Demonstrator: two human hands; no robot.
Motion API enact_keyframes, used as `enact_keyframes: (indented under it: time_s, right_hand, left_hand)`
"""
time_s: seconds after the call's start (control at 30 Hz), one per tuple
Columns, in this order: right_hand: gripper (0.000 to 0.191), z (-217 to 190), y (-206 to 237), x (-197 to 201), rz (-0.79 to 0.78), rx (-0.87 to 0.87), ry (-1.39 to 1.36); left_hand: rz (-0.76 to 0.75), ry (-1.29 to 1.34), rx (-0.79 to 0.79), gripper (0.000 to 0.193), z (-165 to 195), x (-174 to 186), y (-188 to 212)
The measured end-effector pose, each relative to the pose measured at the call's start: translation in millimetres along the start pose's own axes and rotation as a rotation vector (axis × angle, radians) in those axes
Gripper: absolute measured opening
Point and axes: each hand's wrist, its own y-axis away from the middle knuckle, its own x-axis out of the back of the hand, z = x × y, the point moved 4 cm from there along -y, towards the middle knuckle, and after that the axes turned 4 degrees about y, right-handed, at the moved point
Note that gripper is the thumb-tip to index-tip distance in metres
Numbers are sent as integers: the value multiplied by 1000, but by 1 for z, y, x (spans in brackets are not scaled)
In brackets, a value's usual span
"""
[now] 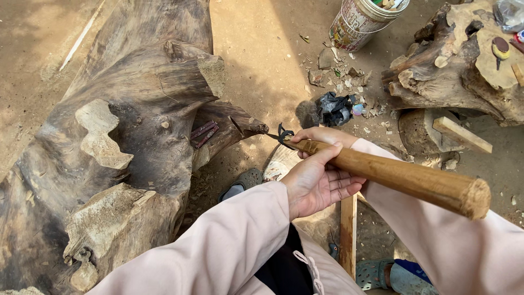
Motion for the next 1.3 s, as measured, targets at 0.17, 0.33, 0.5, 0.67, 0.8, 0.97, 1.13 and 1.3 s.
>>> enact_keyframes:
  time_s: [0.17, 0.33, 0.5, 0.67, 0.8, 0.97, 1.13, 1.3]
  right_hand:
    - [49, -4, -30, -4, 155, -56, 295]
    - [46, 18, -91, -43, -1, -6, -112]
    - [34, 32, -127, -65, 46, 105, -78]
    - [28, 48, -89, -53, -122, 90, -369]
    - [30, 55, -50, -51, -95, 61, -501]
    - [31, 57, -31, -60, -141, 79, -626]
    - [31, 63, -29, -63, -90, 12, -649]
    - [30, 61, -29, -65, -116, 32, -629]
  left_hand:
    - [11, 76, -53, 57, -5, 23, 8]
    - [325, 4, -28, 55, 16, 55, 8]
    - [332, -50, 9, 50, 7, 75, 35]
    - [243, -113, 109, 49, -8, 52, 37]
    - [180, -160, 163, 46, -19, 36, 44]
    - [195, -234, 193, 45, -27, 35, 47]
    - [209, -234, 195, 45, -30, 37, 47]
    - [225, -223, 189, 46, -30, 37, 47]
